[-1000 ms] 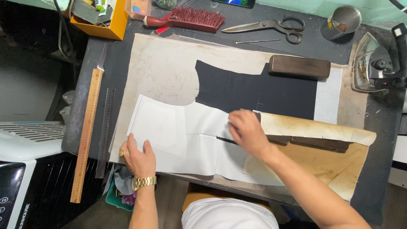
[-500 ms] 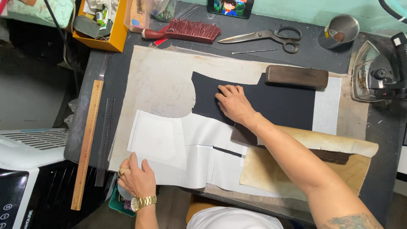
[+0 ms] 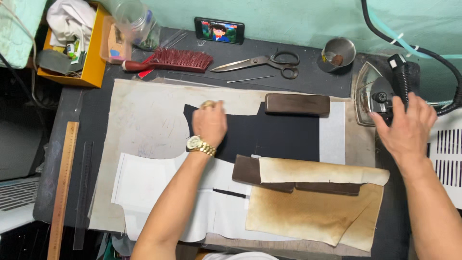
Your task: The person irons a piece of black fabric on a board using a steam iron and a wooden block, then cuts the fabric with shears.
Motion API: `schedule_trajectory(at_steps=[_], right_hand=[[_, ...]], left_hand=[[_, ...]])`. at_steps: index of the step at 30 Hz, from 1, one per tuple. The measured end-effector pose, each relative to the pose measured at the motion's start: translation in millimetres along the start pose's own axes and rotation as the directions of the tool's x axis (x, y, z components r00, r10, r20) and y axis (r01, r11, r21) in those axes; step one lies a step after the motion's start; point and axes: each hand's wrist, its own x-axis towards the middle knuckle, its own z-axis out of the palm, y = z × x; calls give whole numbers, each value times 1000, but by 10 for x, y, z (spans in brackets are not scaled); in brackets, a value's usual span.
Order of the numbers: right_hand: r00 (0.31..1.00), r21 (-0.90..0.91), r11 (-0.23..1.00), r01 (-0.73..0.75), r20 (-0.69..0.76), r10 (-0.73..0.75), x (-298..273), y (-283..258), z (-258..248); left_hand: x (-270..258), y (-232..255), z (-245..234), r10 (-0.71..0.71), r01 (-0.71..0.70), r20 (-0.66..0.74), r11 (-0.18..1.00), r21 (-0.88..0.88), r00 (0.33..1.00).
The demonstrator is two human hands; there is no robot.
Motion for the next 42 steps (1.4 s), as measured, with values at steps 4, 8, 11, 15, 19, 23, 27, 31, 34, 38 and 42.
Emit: schedule_trajectory(at_steps=[4, 8, 11, 15, 19, 23, 27, 31, 34, 38, 42], right_hand=[[994, 42, 997, 69, 83, -72, -221, 297, 0], [954, 200, 977, -73, 301, 10, -150, 504, 229], [786, 334, 831, -445, 590, 184, 416, 517, 266], [503, 483, 141, -864, 831, 236, 892, 623, 768], [568, 551, 163, -819, 818, 92, 713, 819, 1008], [613, 586, 201, -785, 781, 122, 493, 559, 643], [629, 519, 486, -703, 773, 86, 886, -459, -815], [658, 538, 628, -562, 751, -55, 1204, -1515, -1215], [671, 600, 716, -357, 698, -250, 1224, -2053, -1109], [641, 610, 790, 59, 584, -498, 1233, -2563, -796], [710, 604, 793, 77, 526, -469, 1401, -2889, -918]], left_hand=[[291, 1029, 73, 354, -338, 35, 913, -229, 934], [521, 1361, 613, 503, -492, 232, 864, -107, 833], [569, 1337, 671, 562, -553, 145, 827, -101, 814], [281, 1103, 159, 555, -538, 78, 827, -164, 828], [-236, 121, -231, 433, -416, 141, 899, -138, 890], [-713, -1088, -327, 101, -87, 91, 986, -143, 991], [-686, -1895, -592, -264, 273, 158, 961, -36, 952], [-993, -1969, -644, -157, 157, 1, 988, 8, 988], [-1487, -1856, -751, 0, -7, -77, 997, -83, 997], [-2135, -1928, -982, -4, -1, -58, 997, -78, 998], [-2622, -2048, -1049, -82, 81, -90, 996, -23, 993]])
